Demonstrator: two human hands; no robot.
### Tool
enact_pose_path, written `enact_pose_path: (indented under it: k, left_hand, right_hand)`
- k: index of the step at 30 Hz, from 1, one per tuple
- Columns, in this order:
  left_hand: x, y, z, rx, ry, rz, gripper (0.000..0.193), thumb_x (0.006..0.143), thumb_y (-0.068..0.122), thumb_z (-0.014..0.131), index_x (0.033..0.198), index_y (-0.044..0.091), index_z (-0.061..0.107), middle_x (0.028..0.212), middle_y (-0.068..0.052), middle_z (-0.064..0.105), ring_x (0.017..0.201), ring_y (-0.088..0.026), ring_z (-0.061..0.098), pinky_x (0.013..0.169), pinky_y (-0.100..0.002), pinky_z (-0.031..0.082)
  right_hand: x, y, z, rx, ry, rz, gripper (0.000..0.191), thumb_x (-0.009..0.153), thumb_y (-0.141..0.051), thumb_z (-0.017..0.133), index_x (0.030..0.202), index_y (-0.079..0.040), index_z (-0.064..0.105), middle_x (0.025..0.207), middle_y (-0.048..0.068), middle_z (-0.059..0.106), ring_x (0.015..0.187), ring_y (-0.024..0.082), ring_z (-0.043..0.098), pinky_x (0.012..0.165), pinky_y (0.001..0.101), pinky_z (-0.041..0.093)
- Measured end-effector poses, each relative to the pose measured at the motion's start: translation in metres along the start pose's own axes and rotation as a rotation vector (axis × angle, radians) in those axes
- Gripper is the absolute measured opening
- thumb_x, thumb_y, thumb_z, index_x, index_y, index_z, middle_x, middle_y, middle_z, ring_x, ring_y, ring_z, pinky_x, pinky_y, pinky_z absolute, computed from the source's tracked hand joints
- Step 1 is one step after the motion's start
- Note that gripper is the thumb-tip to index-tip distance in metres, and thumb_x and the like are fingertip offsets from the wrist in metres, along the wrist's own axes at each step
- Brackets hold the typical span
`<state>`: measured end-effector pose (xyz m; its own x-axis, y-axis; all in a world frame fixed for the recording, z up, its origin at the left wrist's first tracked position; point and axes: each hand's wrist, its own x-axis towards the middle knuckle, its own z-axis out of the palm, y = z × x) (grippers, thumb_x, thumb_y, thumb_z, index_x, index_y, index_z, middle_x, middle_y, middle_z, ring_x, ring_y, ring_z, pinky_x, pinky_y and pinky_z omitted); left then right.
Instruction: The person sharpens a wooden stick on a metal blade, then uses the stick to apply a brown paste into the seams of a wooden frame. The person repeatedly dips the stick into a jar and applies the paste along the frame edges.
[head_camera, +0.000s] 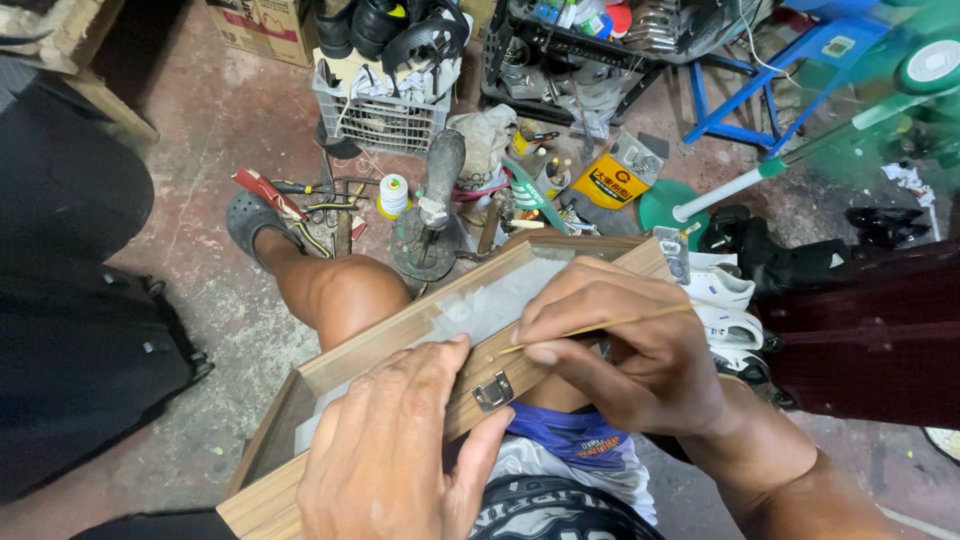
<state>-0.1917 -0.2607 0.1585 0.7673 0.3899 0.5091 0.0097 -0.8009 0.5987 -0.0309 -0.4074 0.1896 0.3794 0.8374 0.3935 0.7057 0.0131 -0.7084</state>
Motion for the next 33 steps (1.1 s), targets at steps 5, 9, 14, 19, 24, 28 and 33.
enact_pose_path:
  k: [5, 9, 14, 19, 24, 28, 33]
  left_hand:
    - [-0.009, 0.002, 0.004, 0.028, -0.042, -0.023, 0.062, 0.07, 0.034, 0.087, 0.121, 0.006, 0.066, 0.108, -0.009, 0.072, 0.099, -0.025, 0.07, 0.084, -0.037, 0.051]
    - [-0.029, -0.001, 0.013, 0.029, -0.089, -0.029, 0.06, 0.073, 0.036, 0.085, 0.122, 0.006, 0.066, 0.108, -0.01, 0.072, 0.096, -0.026, 0.069, 0.082, -0.039, 0.05]
    - [-0.056, -0.001, 0.037, 0.13, -0.139, 0.041, 0.06, 0.08, 0.044, 0.081, 0.124, 0.005, 0.067, 0.105, -0.012, 0.071, 0.09, -0.03, 0.069, 0.075, -0.043, 0.051]
    - [-0.096, 0.004, 0.056, 0.199, -0.03, 0.138, 0.042, 0.086, 0.04, 0.082, 0.11, 0.007, 0.072, 0.093, -0.009, 0.072, 0.085, -0.027, 0.072, 0.074, -0.039, 0.058]
    - [-0.13, -0.009, 0.067, 0.229, -0.122, 0.131, 0.039, 0.082, 0.041, 0.087, 0.093, 0.006, 0.074, 0.085, -0.014, 0.071, 0.078, -0.028, 0.072, 0.07, -0.037, 0.059]
    - [-0.134, 0.006, 0.075, 0.226, -0.165, 0.134, 0.028, 0.082, 0.031, 0.085, 0.09, 0.007, 0.074, 0.09, -0.012, 0.073, 0.076, -0.024, 0.072, 0.07, -0.035, 0.06]
    - [-0.114, 0.039, 0.096, 0.36, -0.109, 0.079, 0.01, 0.091, 0.013, 0.079, 0.096, 0.005, 0.074, 0.099, -0.009, 0.073, 0.087, -0.023, 0.072, 0.078, -0.035, 0.058]
  right_hand:
    - [-0.011, -0.007, -0.004, 0.05, 0.036, 0.03, 0.007, 0.098, -0.006, 0.07, 0.103, -0.002, 0.068, 0.099, 0.012, 0.076, 0.093, 0.023, 0.075, 0.083, 0.0325, 0.061]
    - [-0.022, 0.005, -0.003, -0.195, 0.319, -0.145, 0.009, 0.101, -0.009, 0.059, 0.106, -0.002, 0.061, 0.1, 0.012, 0.073, 0.097, 0.024, 0.073, 0.096, 0.0402, 0.059]
    - [-0.056, 0.027, -0.002, -0.456, 0.345, -0.098, 0.005, 0.102, -0.004, 0.057, 0.103, 0.0, 0.06, 0.097, 0.014, 0.073, 0.089, 0.028, 0.073, 0.089, 0.0448, 0.061]
    - [-0.107, 0.051, 0.02, -0.324, 0.51, -0.087, 0.025, 0.111, -0.025, 0.058, 0.101, -0.002, 0.062, 0.101, 0.01, 0.072, 0.088, 0.024, 0.074, 0.082, 0.0357, 0.065]
    - [-0.131, 0.088, 0.026, -0.294, 0.564, -0.023, 0.047, 0.109, -0.032, 0.056, 0.091, 0.009, 0.068, 0.088, 0.012, 0.069, 0.078, 0.018, 0.073, 0.062, 0.025, 0.059]
    - [-0.129, 0.119, 0.034, -0.303, 0.707, -0.128, 0.032, 0.111, -0.022, 0.051, 0.1, 0.005, 0.061, 0.096, 0.016, 0.066, 0.069, 0.017, 0.069, 0.054, 0.025, 0.056]
    - [-0.124, 0.161, 0.044, -0.126, 0.894, -0.155, 0.014, 0.113, -0.015, 0.051, 0.117, -0.002, 0.052, 0.111, 0.014, 0.058, 0.066, 0.013, 0.062, 0.075, 0.03, 0.057]
